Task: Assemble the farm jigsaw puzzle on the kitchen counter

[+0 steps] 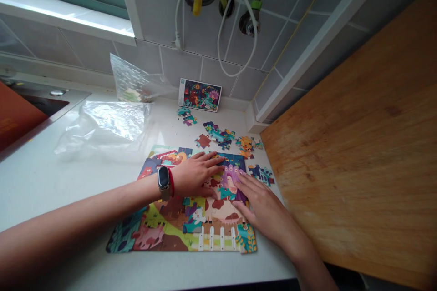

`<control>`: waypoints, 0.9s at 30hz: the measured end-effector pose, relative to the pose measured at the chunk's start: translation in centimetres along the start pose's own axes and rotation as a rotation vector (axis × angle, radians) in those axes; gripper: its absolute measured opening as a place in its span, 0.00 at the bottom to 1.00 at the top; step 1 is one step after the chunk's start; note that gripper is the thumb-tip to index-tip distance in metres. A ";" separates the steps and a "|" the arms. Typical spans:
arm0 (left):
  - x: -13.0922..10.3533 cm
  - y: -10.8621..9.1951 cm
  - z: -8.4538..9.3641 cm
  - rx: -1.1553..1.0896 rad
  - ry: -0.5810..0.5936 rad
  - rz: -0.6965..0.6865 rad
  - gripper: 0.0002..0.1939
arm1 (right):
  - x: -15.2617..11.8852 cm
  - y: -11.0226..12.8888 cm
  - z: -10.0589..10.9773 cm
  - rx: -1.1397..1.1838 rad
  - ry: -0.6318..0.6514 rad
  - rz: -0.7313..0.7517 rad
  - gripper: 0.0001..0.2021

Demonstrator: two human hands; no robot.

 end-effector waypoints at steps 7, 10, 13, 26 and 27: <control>-0.1 0.1 -0.1 -0.044 -0.007 -0.013 0.41 | -0.2 -0.2 -0.1 0.002 -0.005 0.001 0.28; -0.1 0.4 0.4 -0.047 -0.036 0.013 0.41 | -0.1 -0.1 -0.3 -0.015 0.000 0.002 0.27; -0.1 0.8 0.6 -0.047 -0.044 0.045 0.42 | -0.1 -0.1 -0.3 -0.029 -0.029 0.008 0.26; -0.1 0.8 1.5 -0.038 -0.097 0.003 0.33 | 0.1 -0.2 0.0 0.024 -0.094 0.004 0.23; -0.1 0.9 1.5 -0.028 -0.089 0.006 0.32 | 0.1 -0.2 0.0 0.030 -0.093 0.005 0.23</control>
Point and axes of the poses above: each hand's wrist, its own x-axis towards the middle knuckle, its own z-axis out of the back of the hand, y = z × x, the point moved 10 cm from there along x, towards the middle knuckle, and after that the axes turned 2 degrees about z, right-handed, at the moved point
